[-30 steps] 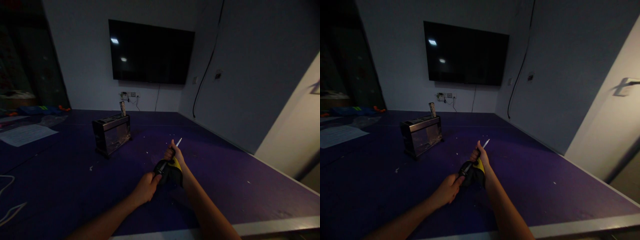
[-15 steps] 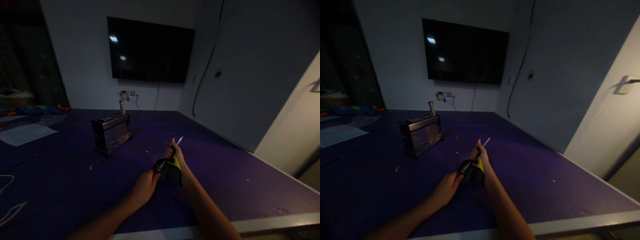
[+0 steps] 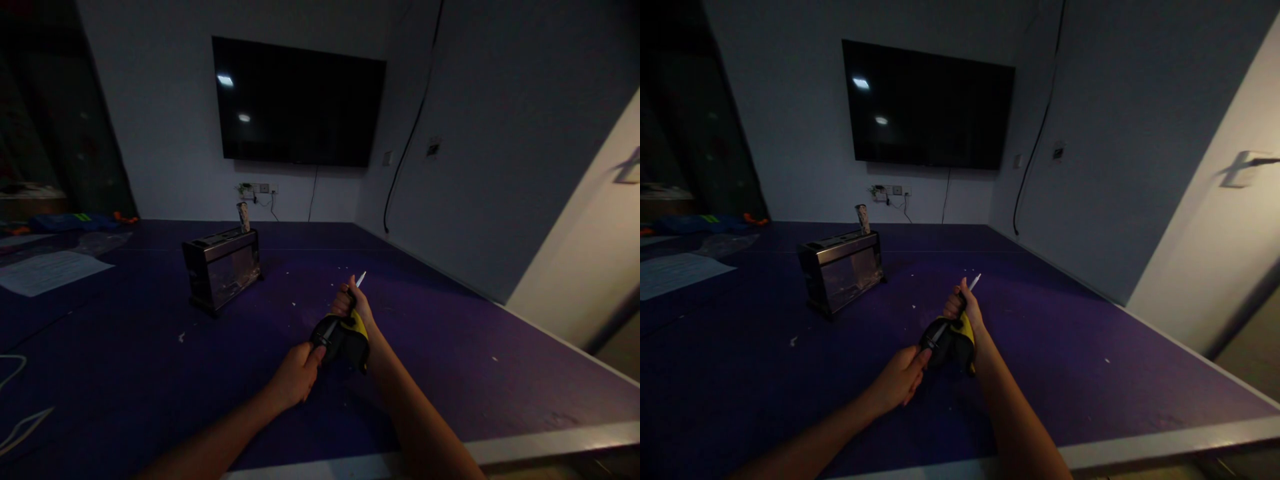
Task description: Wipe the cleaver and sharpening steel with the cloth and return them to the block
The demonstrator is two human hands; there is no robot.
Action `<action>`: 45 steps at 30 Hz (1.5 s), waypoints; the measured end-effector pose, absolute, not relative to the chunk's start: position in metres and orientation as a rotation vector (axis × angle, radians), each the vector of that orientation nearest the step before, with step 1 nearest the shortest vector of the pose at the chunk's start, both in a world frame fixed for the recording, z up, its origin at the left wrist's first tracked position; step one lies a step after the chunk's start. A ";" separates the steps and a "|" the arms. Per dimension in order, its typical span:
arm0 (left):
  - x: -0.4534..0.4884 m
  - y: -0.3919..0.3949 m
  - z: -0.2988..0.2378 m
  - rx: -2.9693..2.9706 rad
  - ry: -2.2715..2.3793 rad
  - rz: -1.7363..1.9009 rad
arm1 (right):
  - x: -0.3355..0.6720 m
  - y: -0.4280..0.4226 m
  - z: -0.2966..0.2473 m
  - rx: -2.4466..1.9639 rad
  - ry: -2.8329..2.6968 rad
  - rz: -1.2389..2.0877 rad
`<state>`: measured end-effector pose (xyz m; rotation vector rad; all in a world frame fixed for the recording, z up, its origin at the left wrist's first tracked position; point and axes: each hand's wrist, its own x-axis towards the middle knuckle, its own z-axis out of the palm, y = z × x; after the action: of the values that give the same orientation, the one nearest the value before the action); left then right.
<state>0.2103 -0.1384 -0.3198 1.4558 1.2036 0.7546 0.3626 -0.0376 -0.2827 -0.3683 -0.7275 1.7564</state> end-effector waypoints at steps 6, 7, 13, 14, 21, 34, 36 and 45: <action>0.207 -0.139 -0.319 1.220 0.885 0.701 | 0.369 -0.036 -0.279 -0.378 -0.686 1.767; 0.207 -0.139 -0.318 1.219 0.873 0.693 | 0.369 -0.036 -0.278 -0.381 -0.681 1.766; 0.208 -0.140 -0.315 1.563 1.219 0.677 | 0.374 -0.033 -0.280 -0.335 -0.738 1.732; 0.208 -0.140 -0.314 1.706 1.353 0.668 | 0.375 -0.032 -0.282 -0.338 -0.740 1.719; 0.210 -0.142 -0.312 1.894 1.516 0.607 | 0.385 -0.023 -0.288 -0.400 -0.702 1.677; 0.209 -0.143 -0.312 2.059 1.614 0.552 | 0.393 -0.020 -0.288 -0.391 -0.705 1.667; 0.209 -0.142 -0.313 1.914 1.502 0.590 | 0.394 -0.019 -0.288 -0.410 -0.696 1.671; 0.199 -0.137 -0.316 1.256 0.942 0.544 | 0.397 -0.019 -0.290 -0.420 -0.703 1.634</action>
<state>0.1995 -0.1373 -0.3159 1.2561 0.9424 0.5435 0.3968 -0.0187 -0.2896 -0.4202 -0.7034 1.6344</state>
